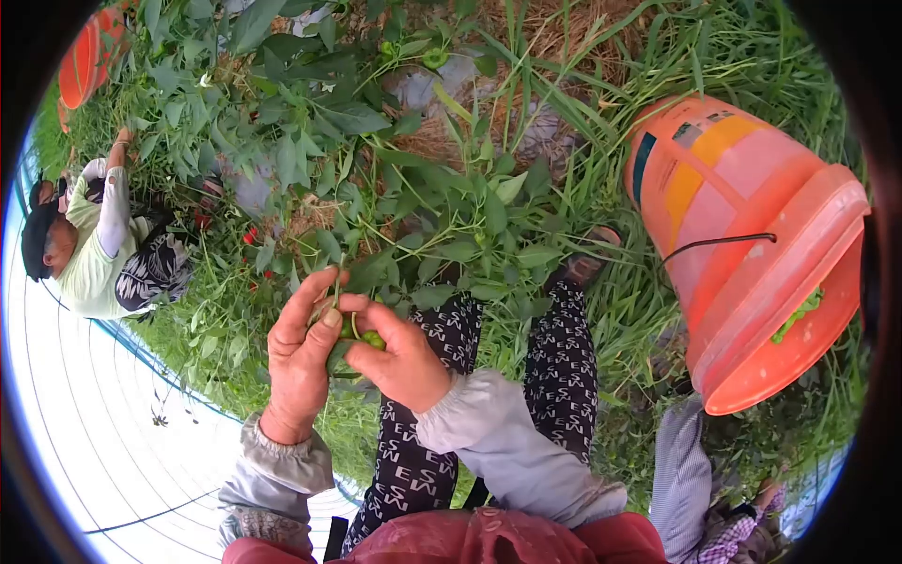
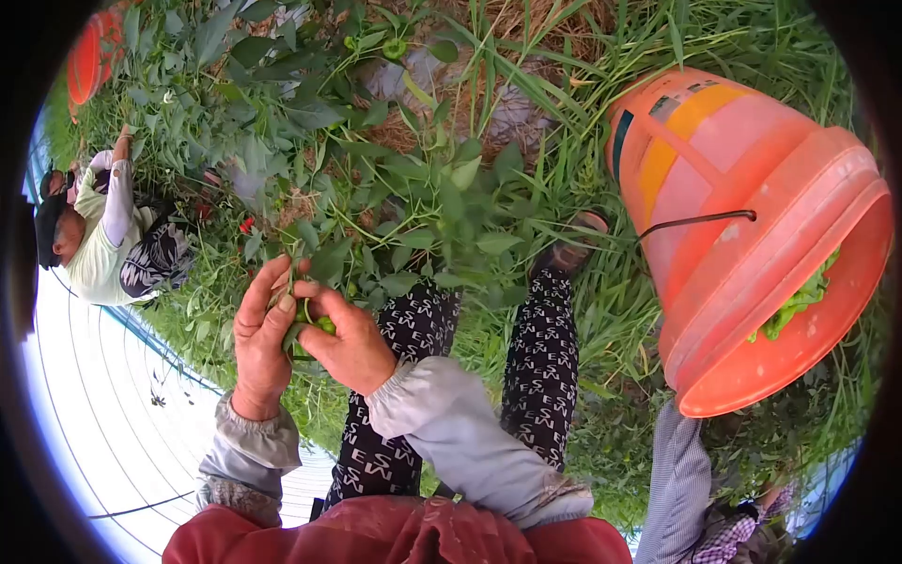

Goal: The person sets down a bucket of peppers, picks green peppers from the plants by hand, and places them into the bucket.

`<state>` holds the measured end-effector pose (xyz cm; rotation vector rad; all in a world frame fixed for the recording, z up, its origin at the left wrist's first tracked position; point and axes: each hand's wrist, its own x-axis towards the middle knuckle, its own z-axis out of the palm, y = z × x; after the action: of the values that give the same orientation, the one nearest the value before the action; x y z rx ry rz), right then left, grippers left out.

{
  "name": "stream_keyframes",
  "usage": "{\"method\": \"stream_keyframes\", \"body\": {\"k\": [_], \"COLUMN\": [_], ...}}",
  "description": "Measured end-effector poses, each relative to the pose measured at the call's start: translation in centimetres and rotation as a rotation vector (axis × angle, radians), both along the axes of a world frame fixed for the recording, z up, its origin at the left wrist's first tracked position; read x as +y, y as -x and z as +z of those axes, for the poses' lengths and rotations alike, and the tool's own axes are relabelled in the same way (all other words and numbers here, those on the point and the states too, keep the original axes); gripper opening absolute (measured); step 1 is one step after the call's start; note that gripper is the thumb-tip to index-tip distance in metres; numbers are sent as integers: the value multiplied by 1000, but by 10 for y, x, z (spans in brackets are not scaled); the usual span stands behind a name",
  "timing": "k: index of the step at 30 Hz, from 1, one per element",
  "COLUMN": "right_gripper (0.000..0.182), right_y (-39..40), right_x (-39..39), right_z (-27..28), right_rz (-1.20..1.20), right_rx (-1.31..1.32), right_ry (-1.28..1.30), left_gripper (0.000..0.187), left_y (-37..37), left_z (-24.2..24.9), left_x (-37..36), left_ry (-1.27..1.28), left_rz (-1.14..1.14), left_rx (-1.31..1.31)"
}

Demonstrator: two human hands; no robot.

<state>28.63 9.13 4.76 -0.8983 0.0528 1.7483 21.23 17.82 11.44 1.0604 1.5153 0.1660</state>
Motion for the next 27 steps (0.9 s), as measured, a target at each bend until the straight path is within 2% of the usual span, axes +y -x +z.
{"method": "stream_keyframes", "body": {"k": [2, 6, 8, 9, 11, 13, 15, 16, 18, 19, 20, 21, 22, 23, 25, 27], "right_gripper": [41, 38, 33, 33, 31, 31, 31, 31, 30, 31, 31, 31, 33, 34, 36, 36], "right_y": [5, 10, -1, 2, 10, 12, 12, 12, 10, 5, 2, -3, -10, -11, -13, -10], "right_x": [-3, -3, 1, -1, -4, -6, -5, -6, -6, -5, -3, -2, 2, 1, 4, 0], "right_z": [-6, -7, -7, -7, -8, -10, -13, -14, -9, -1, 2, 0, -1, -1, -5, -7], "right_rz": [122, 74, 263, 262, 209, 242, 273, 321, 363, 364, 367, 280, 353, 351, 335, 214], "right_rx": [-74, -170, -231, -230, -428, -454, -482, -482, -481, -417, -351, -282, -263, -284, -318, -161], "right_ry": [1, -2, 37, 42, -11, -24, -47, -79, -111, -141, -170, -157, -103, -124, -154, -302], "left_gripper": [42, 38, 36, 34, 32, 30, 28, 28, 27, 29, 30, 31, 32, 32, 33, 32], "left_y": [-1, 8, 12, 15, 27, 27, 22, 23, 37, 52, 62, 65, 68, 70, 61, 33], "left_z": [-1, -10, -15, -18, -26, -29, -28, -30, -42, -48, -46, -47, -48, -49, -58, -62], "left_x": [2, 9, 16, 19, 22, 22, 23, 26, 38, 51, 56, 60, 62, 63, 72, 89], "left_ry": [23, -48, -6, 37, 36, 40, -123, -121, -269, -277, -171, -192, -203, -203, -650, -669], "left_rz": [-138, -180, -182, -182, -225, -273, -613, -614, -602, -534, -463, -710, -958, -957, -1763, -1692], "left_rx": [28, 178, 192, 207, 239, 272, 322, 325, 523, 483, 473, 536, 601, 609, 936, 964]}}
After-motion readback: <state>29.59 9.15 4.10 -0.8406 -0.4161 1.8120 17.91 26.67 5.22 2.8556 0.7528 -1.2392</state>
